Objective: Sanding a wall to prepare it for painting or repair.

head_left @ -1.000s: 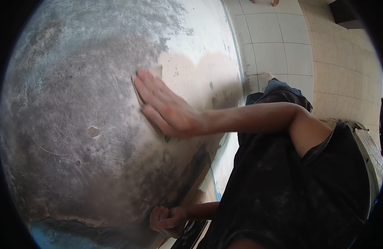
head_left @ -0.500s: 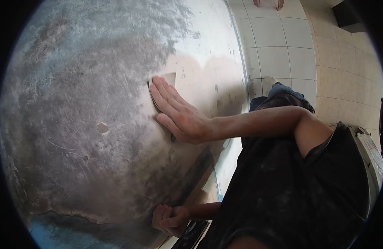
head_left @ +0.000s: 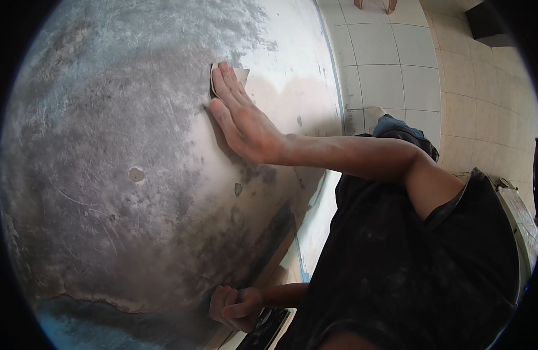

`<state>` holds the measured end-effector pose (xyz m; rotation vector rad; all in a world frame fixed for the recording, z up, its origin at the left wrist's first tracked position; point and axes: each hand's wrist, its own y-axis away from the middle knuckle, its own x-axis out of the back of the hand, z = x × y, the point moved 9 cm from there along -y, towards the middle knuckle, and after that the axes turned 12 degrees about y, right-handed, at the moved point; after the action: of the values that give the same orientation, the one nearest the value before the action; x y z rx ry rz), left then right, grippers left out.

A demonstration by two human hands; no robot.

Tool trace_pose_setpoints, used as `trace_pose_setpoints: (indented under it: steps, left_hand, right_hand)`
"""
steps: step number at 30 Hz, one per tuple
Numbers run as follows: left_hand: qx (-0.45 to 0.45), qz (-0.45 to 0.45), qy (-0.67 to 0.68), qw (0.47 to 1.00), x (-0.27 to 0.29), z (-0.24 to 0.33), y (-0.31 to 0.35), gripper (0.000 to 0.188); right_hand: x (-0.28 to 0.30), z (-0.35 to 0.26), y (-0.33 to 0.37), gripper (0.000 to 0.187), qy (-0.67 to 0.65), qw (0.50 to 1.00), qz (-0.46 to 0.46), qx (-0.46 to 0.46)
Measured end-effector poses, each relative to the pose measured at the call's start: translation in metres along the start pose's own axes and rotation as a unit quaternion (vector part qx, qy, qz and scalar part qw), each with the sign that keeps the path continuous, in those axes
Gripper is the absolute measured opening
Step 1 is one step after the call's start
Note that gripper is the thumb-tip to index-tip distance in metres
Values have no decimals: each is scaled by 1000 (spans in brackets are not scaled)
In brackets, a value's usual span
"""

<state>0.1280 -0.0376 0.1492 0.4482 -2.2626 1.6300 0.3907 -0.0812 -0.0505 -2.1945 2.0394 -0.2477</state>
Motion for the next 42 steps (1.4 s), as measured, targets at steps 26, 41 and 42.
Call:
trace_pose_setpoints:
  steps: [26, 41, 42]
  left_hand:
    - [6, 29, -16, 999, 10, 4, -5, 53]
    - [-6, 10, 3, 1000, 7, 4, -3, 52]
    - [-14, 9, 6, 1000, 6, 6, -4, 52]
  right_hand:
    - [-7, -36, 26, 57, -20, 999, -34, 21]
    - [-7, -13, 27, 57, 36, 995, -43, 80]
    - [-1, -6, 20, 56, 3, 999, -11, 30]
